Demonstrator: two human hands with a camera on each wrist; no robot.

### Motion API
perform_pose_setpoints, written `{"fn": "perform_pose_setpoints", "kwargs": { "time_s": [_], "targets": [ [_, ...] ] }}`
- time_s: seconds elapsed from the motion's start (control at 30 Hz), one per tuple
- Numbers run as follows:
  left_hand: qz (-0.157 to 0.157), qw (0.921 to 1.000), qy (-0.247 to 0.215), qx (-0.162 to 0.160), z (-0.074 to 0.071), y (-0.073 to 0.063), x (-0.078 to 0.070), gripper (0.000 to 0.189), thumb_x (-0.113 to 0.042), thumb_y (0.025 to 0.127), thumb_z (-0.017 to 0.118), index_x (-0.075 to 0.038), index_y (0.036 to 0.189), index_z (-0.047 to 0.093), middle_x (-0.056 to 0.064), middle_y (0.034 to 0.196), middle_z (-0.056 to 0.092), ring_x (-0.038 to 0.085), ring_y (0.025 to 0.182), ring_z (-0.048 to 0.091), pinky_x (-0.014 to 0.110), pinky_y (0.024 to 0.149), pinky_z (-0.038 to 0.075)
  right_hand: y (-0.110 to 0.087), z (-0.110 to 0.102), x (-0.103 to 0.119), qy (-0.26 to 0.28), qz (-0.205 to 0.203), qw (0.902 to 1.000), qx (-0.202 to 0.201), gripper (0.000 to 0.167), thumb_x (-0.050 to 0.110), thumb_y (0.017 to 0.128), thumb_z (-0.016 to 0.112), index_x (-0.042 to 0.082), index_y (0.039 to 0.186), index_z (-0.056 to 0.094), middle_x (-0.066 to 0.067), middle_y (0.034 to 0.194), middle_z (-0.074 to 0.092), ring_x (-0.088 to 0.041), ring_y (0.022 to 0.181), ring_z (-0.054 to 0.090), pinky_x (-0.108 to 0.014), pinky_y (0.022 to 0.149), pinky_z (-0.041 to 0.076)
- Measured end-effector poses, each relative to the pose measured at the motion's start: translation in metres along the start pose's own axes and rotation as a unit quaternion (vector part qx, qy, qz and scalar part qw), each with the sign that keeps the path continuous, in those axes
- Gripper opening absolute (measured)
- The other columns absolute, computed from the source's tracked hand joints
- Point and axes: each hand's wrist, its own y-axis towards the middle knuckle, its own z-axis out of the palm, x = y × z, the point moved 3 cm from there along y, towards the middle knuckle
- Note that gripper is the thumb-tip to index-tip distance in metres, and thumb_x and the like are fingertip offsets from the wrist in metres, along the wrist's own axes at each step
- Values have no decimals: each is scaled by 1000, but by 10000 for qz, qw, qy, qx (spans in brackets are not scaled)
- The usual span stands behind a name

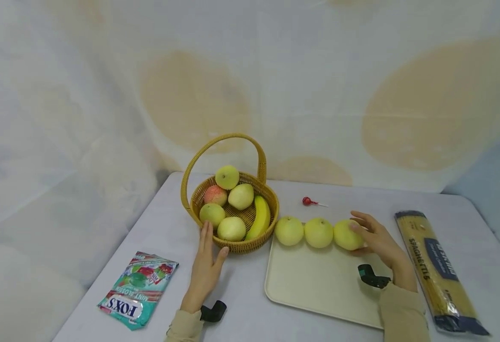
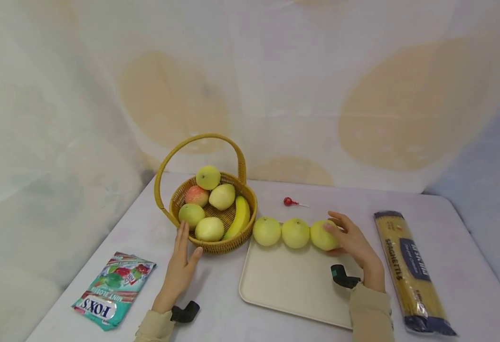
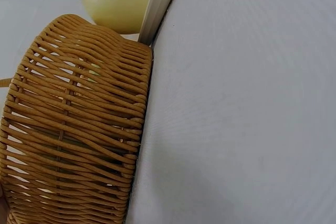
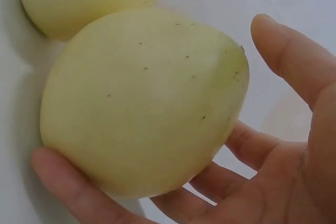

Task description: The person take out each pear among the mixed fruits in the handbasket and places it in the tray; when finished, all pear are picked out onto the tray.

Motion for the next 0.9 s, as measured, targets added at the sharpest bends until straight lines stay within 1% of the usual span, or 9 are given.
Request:
{"fn": "perform_pose_setpoints", "kwargs": {
  "time_s": [0.13,0.23,0.37,0.53,0.57,0.63,0.7,0.77,0.9],
  "targets": [
    [2,10000,28,-2,-1,-1,0,77,-30,99,55,-10,157,9,11,165,7,43,148,14,62,113,25,0,-2,-2,155,151,9998,20,69,34,103,46,-2,152,13,-35,155,13,-59,134,26,-45,72,60],
    [16,10000,20,6,-1,-1,0,77,-29,99,55,-10,157,9,12,164,7,43,147,14,62,113,25,-3,-5,-1,16,227,9997,44,69,33,103,46,-2,153,12,-35,154,14,-60,134,25,-45,73,60],
    [26,10000,-39,-4,-1,-1,-2,77,-29,98,56,-10,157,10,12,164,8,43,147,13,62,113,25,-8,-10,7,-448,170,9989,-15,67,32,104,43,-4,152,14,-37,152,18,-60,133,28,-46,75,59],
    [1,10000,-46,0,-1,0,-1,76,-29,99,55,-11,157,9,11,165,7,43,148,13,63,113,24,-12,-15,17,-1057,43,9942,-196,65,36,105,40,-3,152,18,-35,151,24,-53,133,32,-48,89,54],
    [3,10000,-37,0,-1,0,-1,76,-29,99,55,-11,157,9,11,165,7,43,148,13,63,113,24,-13,-16,19,-1149,40,9931,-239,66,38,104,40,-2,152,18,-34,151,25,-51,133,33,-45,91,54],
    [6,10000,-34,-6,-1,0,-1,76,-29,99,55,-10,157,10,11,165,7,43,148,13,63,113,25,-14,-18,21,-1270,28,9913,-344,66,40,104,39,0,153,19,-32,152,26,-49,134,34,-33,91,54],
    [4,10000,-46,-14,-1,0,-1,76,-29,99,55,-10,157,10,11,165,6,43,148,13,63,112,25,-15,-19,25,-1337,-14,9899,-477,67,41,104,40,1,153,20,-31,152,27,-48,134,35,-18,87,51],
    [-1,10000,-63,-18,-1,0,-1,76,-28,99,55,-10,157,9,10,165,6,43,148,12,63,113,25,-15,-20,29,-1366,-127,9888,-590,66,40,103,41,1,153,21,-30,152,28,-47,134,35,-7,82,44],
    [29,10000,-71,-19,0,0,-1,76,-29,99,55,-10,157,9,13,164,7,44,147,13,64,112,25,-11,-17,39,-1429,-409,9866,-667,63,38,103,43,3,152,26,-28,152,33,-43,132,39,-3,80,41]
  ]
}}
